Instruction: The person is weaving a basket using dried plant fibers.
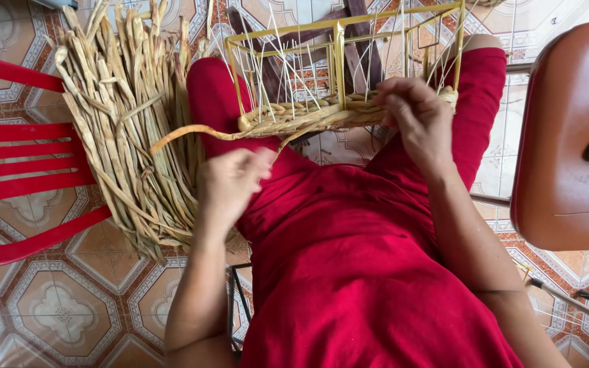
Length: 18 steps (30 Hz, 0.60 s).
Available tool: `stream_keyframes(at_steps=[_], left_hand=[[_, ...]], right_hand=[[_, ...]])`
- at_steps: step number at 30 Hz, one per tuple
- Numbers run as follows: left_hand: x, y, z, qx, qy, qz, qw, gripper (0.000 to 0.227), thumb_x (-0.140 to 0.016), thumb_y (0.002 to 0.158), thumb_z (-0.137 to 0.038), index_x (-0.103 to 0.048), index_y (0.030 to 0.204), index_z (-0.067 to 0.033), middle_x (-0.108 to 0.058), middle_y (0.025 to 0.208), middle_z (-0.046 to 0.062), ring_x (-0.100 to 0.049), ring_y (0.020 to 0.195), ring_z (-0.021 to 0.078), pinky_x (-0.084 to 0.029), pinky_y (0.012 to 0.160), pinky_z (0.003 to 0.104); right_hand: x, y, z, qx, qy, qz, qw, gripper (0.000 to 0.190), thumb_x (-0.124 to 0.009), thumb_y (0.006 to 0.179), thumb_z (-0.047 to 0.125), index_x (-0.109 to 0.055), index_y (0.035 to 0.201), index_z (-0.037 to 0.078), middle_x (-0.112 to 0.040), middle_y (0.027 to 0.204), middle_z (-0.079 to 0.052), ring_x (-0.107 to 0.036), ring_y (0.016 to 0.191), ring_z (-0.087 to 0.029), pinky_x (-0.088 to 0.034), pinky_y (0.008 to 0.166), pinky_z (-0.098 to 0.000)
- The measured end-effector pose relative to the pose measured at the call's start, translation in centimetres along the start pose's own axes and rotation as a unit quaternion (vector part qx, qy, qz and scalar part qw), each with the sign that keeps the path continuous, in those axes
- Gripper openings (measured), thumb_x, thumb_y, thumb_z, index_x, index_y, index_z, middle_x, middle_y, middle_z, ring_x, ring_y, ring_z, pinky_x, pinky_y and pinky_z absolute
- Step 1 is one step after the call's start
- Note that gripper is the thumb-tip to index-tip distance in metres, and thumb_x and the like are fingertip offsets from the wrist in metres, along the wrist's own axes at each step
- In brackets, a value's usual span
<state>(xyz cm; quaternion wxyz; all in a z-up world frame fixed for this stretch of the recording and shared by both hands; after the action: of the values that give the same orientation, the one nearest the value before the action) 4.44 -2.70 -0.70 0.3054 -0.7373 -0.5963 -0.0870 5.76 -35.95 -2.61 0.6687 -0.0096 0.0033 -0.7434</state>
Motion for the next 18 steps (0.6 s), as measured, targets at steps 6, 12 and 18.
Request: stream_keyframes(at_steps=[6, 12, 18], left_hand=[[-6.2, 0.5, -10.5, -0.385, 0.258, -0.138, 0.875, 0.047, -0.082, 0.071, -0.029, -0.059, 0.104, -0.0043, -0.061, 0.097, 0.013, -0.064, 0.090, 0.0249, -0.060, 0.080, 0.036], [-8.9, 6.3, -5.7, -0.304, 0.347, -0.030, 0.887, 0.019, -0.070, 0.102, -0.003, -0.059, 0.117, -0.0032, -0.060, 0.101, 0.010, -0.063, 0.087, 0.0168, -0.062, 0.076, 0.031], [-2.3, 3.2, -13.6, -0.441, 0.240, -0.073, 0.862, 0.016, -0.077, 0.098, -0.018, -0.066, 0.106, -0.0095, -0.061, 0.102, 0.005, -0.060, 0.090, 0.0188, -0.059, 0.075, 0.031]], right_hand=[[-4.3, 1.1, 2.9, 0.055, -0.192, 0.074, 0.977, 0.021, -0.061, 0.106, 0.000, -0.069, 0.126, 0.000, -0.075, 0.113, -0.008, -0.069, 0.082, -0.010, -0.060, 0.071, -0.0247], [-5.0, 1.5, 4.6, 0.075, -0.239, 0.148, 0.957, 0.034, -0.067, 0.100, 0.004, -0.066, 0.134, 0.001, -0.074, 0.118, -0.014, -0.074, 0.094, -0.018, -0.061, 0.076, -0.0290], [-7.4, 2.4, 2.0, 0.138, -0.277, 0.194, 0.931, 0.032, -0.075, 0.097, 0.009, -0.069, 0.128, 0.002, -0.076, 0.105, -0.014, -0.075, 0.086, -0.017, -0.061, 0.074, -0.0303]])
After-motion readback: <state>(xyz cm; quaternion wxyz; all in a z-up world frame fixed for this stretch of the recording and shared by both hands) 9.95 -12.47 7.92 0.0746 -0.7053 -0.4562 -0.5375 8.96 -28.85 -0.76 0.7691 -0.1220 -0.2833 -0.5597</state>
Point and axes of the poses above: each hand's wrist, its own y-axis towards the middle knuckle, its own x-axis out of the back of the hand, z = x × y, the point moved 7 cm from there along y, towards the middle knuckle
